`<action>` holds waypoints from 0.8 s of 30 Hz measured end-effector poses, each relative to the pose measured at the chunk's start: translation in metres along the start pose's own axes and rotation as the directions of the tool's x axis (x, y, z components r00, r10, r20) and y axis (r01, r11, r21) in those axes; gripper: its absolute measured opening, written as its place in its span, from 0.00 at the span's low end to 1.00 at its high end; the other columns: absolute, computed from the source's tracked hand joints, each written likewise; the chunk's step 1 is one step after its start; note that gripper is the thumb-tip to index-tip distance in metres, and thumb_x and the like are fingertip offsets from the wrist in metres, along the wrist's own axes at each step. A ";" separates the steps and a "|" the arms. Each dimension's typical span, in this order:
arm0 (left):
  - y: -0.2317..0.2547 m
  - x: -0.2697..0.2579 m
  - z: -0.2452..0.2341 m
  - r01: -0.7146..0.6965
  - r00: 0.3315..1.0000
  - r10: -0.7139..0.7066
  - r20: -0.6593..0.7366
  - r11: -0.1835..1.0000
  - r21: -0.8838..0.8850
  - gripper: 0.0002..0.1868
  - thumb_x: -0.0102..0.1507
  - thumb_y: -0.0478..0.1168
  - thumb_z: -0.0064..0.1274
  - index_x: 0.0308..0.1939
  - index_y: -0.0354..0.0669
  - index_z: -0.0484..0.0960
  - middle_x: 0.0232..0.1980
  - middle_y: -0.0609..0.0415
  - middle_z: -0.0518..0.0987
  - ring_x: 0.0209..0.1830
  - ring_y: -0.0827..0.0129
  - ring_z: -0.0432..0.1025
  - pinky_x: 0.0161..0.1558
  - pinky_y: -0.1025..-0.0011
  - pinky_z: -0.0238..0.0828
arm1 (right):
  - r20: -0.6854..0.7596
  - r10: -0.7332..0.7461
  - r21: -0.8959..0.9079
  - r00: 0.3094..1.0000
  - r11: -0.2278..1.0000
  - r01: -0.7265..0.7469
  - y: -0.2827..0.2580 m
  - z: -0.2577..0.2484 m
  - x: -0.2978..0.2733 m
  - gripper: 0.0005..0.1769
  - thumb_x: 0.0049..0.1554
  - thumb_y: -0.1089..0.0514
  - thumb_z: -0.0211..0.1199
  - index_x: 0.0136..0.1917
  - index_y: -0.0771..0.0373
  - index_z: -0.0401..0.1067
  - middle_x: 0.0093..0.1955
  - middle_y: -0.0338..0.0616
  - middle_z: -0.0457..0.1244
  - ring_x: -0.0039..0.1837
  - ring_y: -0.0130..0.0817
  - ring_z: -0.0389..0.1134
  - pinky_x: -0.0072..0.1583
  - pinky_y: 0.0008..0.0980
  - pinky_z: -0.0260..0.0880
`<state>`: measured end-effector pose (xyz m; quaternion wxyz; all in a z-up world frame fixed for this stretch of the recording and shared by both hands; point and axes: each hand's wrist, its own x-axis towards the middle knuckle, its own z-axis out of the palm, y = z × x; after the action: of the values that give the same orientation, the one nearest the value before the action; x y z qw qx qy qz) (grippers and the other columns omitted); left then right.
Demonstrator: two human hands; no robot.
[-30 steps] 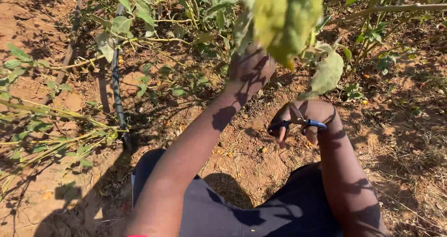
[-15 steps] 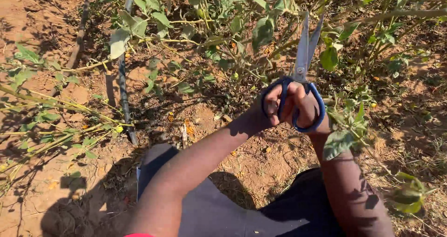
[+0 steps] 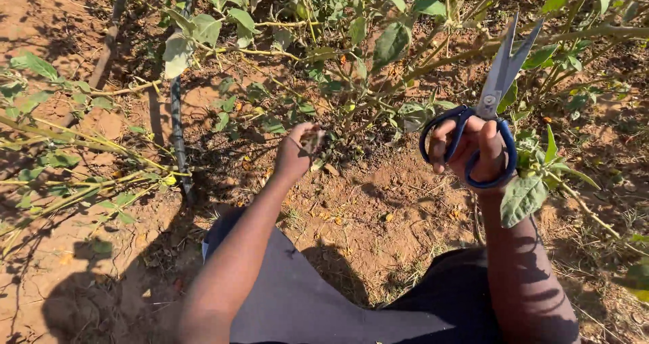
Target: Harvest small green eggplants from plants in a garden using scissors.
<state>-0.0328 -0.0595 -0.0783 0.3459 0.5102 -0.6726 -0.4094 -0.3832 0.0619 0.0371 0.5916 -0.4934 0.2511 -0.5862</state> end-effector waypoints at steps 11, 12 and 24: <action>0.010 0.076 0.046 0.457 0.873 -0.469 0.133 0.692 -0.560 0.23 0.64 0.39 0.55 0.63 0.43 0.71 0.36 0.52 0.77 0.16 0.70 0.66 0.16 0.73 0.70 | -0.030 0.000 -0.059 1.000 0.998 -0.001 0.003 0.008 -0.004 0.42 0.71 0.27 0.45 0.57 0.74 0.71 0.40 0.51 0.64 0.39 0.38 0.66 0.44 0.38 0.68; -0.011 0.081 0.055 0.348 0.919 -0.393 0.040 0.758 -0.551 0.24 0.62 0.38 0.56 0.62 0.43 0.75 0.33 0.53 0.78 0.17 0.73 0.66 0.15 0.74 0.67 | -0.023 0.011 -0.078 1.000 0.997 -0.013 0.004 0.008 -0.005 0.43 0.71 0.27 0.45 0.57 0.74 0.71 0.40 0.52 0.64 0.39 0.38 0.67 0.44 0.38 0.68; 0.091 0.024 -0.081 0.044 0.947 -0.014 0.322 0.995 -0.085 0.29 0.56 0.57 0.68 0.53 0.40 0.84 0.36 0.58 0.80 0.33 0.71 0.71 0.38 0.68 0.69 | -0.026 0.056 -0.084 0.998 0.995 -0.058 0.013 -0.007 -0.009 0.43 0.68 0.27 0.47 0.62 0.73 0.70 0.44 0.52 0.66 0.43 0.41 0.71 0.47 0.41 0.73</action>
<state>-0.0036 -0.0856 0.0397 0.2486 0.4303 -0.6930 -0.5223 -0.3853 0.0664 0.0200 0.5835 -0.5037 0.2967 -0.5637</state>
